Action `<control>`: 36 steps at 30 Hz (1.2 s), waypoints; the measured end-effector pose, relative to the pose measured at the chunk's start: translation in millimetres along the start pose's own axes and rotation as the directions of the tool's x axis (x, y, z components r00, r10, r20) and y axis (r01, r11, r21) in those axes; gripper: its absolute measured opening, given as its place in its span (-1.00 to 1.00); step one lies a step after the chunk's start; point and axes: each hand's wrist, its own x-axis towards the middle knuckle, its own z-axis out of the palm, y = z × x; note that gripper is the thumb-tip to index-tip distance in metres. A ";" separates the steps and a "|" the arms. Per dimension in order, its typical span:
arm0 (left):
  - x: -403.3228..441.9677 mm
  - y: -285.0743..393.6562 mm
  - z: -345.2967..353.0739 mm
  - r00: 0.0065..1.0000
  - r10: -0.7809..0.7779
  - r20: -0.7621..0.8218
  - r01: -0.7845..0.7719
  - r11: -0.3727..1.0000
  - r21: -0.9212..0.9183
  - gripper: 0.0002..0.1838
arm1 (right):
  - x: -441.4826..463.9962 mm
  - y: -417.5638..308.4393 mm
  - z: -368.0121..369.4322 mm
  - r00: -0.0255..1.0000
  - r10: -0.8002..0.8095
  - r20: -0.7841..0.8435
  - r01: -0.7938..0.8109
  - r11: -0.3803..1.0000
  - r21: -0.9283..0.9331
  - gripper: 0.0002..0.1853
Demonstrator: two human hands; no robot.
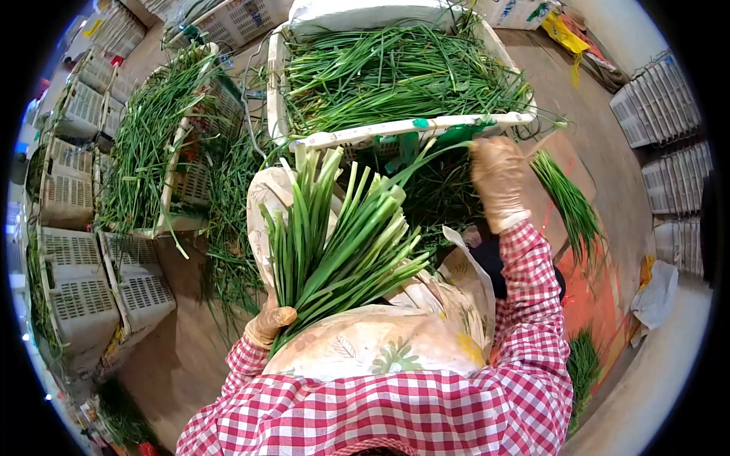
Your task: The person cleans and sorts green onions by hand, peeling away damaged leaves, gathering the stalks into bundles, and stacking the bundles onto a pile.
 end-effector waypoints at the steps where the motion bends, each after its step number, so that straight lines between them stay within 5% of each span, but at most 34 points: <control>1: -0.3 1.5 -0.4 1.000 0.013 -0.010 -0.012 0.999 0.053 0.00 | -16.2 28.9 17.4 0.928 0.254 0.272 -0.233 0.967 -0.106 -0.66; 2: 1.1 6.2 1.6 0.999 0.026 -0.019 -0.023 0.994 0.106 0.01 | -17.6 32.2 16.3 0.721 0.495 0.485 -0.415 0.869 -0.271 -0.56; 5: 8.1 15.6 8.6 0.999 -0.047 0.013 0.049 0.982 -0.185 0.03 | -24.5 23.9 7.6 0.555 0.637 0.535 -0.484 0.771 -0.415 -0.35; 6: 9.2 16.3 6.5 0.996 -0.090 0.021 0.092 0.976 -0.197 0.04 | -28.7 8.3 -2.4 0.916 0.332 0.227 -0.316 0.943 -0.103 -0.14; 8: 13.7 23.7 11.5 0.989 -0.145 0.036 0.149 0.949 -0.277 0.05 | 2.9 -28.6 -31.2 0.950 -0.020 0.313 0.021 1.000 0.001 0.18; 10: 16.4 26.2 15.2 0.981 -0.193 0.027 0.190 0.919 -0.345 0.06 | 8.4 -54.2 -16.1 0.938 -0.273 0.214 0.242 0.957 0.163 0.14; 12: 13.8 27.1 16.5 0.972 -0.230 0.040 0.227 0.891 -0.393 0.02 | 0.9 -76.7 7.3 0.913 -0.288 0.288 0.179 0.919 0.352 -0.18; 14: 10.5 24.5 17.9 0.979 -0.202 0.012 0.190 0.902 -0.388 0.00 | 0.0 -76.0 11.7 0.713 -0.258 0.652 -0.034 0.916 0.400 -0.58; 16: 4.3 22.3 15.8 0.985 -0.169 -0.028 0.147 0.914 -0.378 -0.02 | -26.5 -55.6 43.2 0.770 0.072 0.634 -0.342 0.885 0.315 -0.83; 18: 0.8 19.7 13.3 0.979 -0.203 -0.036 0.169 0.890 -0.423 -0.04 | -61.3 -2.0 86.3 0.764 0.290 0.576 -0.330 0.943 -0.037 -0.69; 20: 2.6 20.4 16.0 0.976 -0.210 -0.047 0.168 0.878 -0.449 -0.06 | -60.8 9.2 69.8 0.376 0.498 0.782 -0.322 0.861 -0.394 -0.47; 21: 5.6 21.3 17.0 0.975 -0.217 -0.039 0.175 0.869 -0.462 -0.07 | -58.7 2.5 50.9 0.468 0.411 0.782 -0.316 0.905 -0.286 -0.24; 22: 8.0 21.3 17.7 0.974 -0.225 -0.029 0.184 0.859 -0.478 -0.07 | -45.4 -8.6 27.8 0.468 0.217 0.857 -0.470 0.882 0.034 -0.27; 23: 10.9 21.1 18.3 0.974 -0.227 -0.028 0.186 0.857 -0.480 -0.07 | -36.0 -23.5 13.8 0.524 0.011 0.851 -0.676 0.614 0.408 -0.37; 24: 14.2 21.0 18.8 0.974 -0.228 0.002 0.198 0.841 -0.504 -0.08 | -30.5 -37.3 0.3 0.575 -0.217 0.789 -0.784 0.128 0.607 -0.41; 25: 16.5 22.0 19.9 0.973 -0.227 0.029 0.208 0.824 -0.528 -0.09 | -23.5 -57.1 -18.3 0.612 -0.250 0.750 -0.763 0.065 0.643 -0.48; 26: 18.4 23.1 21.1 0.974 -0.224 0.026 0.204 0.823 -0.530 -0.09 | -25.6 -67.1 -19.7 0.626 -0.281 0.727 -0.722 0.143 0.677 -0.54; 28: 20.2 25.0 22.9 0.976 -0.218 0.023 0.200 0.843 -0.499 -0.14 | -23.9 -89.2 -27.3 0.526 -0.338 0.781 -0.846 -0.111 0.522 -0.58; 29: 22.2 24.7 25.1 0.982 -0.186 0.026 0.173 0.842 -0.511 -0.14 | -23.3 -91.0 -31.3 0.526 -0.351 0.775 -0.844 -0.104 0.526 -0.58; 32: 10.7 10.5 9.1 0.982 -0.185 0.035 0.178 0.850 -0.496 -0.13 | -17.7 -94.0 -34.1 0.568 -0.173 0.805 -0.809 0.064 0.585 -0.66; 34: 7.5 -4.6 0.5 0.987 -0.147 0.062 0.157 0.831 -0.533 -0.11 | -26.1 -85.0 -31.6 0.780 0.026 0.625 -0.620 -0.101 0.778 -0.69; 36: 25.9 26.6 29.4 0.997 -0.066 0.045 0.079 0.879 -0.470 -0.13 | -23.4 -46.6 -20.3 0.749 0.458 0.478 -0.437 -0.201 0.877 -0.74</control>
